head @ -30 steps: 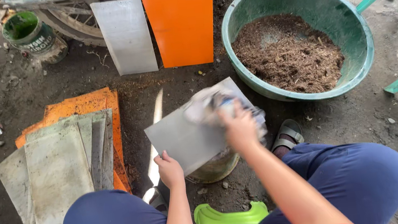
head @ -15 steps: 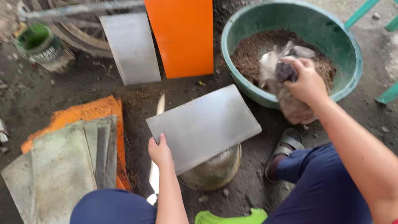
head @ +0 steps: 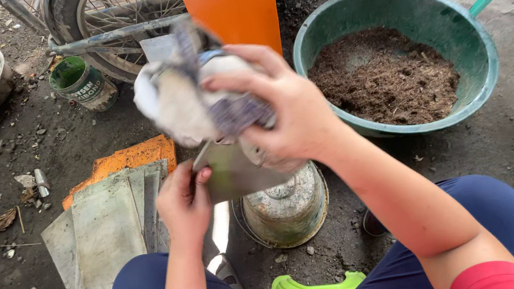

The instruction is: The person sits on a small stool and wipes several rectangular metal sheets with a cloth. They pick up each sheet from a stack, wipe both sides, and place it back down, repeating the process for multiple sheets.

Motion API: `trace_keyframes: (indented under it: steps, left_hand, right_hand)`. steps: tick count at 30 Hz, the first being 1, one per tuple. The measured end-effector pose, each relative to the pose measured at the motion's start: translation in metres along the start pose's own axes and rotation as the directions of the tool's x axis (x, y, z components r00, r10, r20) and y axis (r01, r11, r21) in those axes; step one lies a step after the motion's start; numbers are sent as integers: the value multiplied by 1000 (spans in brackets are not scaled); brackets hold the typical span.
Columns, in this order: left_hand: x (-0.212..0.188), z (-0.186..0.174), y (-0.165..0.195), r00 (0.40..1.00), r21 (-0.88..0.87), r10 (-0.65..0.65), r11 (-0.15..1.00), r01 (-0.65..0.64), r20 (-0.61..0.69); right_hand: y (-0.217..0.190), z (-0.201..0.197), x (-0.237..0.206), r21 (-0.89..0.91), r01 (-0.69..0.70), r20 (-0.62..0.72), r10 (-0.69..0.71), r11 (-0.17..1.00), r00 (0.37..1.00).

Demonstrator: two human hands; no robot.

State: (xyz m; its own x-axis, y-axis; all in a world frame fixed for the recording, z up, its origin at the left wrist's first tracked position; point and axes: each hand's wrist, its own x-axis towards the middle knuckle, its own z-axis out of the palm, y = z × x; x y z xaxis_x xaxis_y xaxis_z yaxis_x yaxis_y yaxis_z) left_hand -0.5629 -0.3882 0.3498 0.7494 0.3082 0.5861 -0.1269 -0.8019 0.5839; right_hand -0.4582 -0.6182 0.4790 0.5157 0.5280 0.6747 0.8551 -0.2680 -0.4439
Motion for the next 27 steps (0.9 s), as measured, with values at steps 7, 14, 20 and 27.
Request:
trace_keyframes:
  steps: [7, 14, 20, 27]
  left_hand:
    - [23, -13, -1, 995, -41, 103, 994, -104, -12]
    - [22, -18, -29, 1000, -141, 3, 990, 0, 19]
    - [27, -19, -48, 994, -293, -100, 950, 105, 33]
    - [36, -14, -55, 998, -243, -66, 968, 66, 9]
  right_hand:
    - [5, 30, 13, 94, -174, 80, 167, 980, 983]
    - [59, 68, -32, 117, -134, -23, 137, 984, 990]
    - [123, 79, -81, 44, -248, -114, 252, 968, 961]
    - [152, 43, -82, 139, -551, -23, 559, 823, 829]
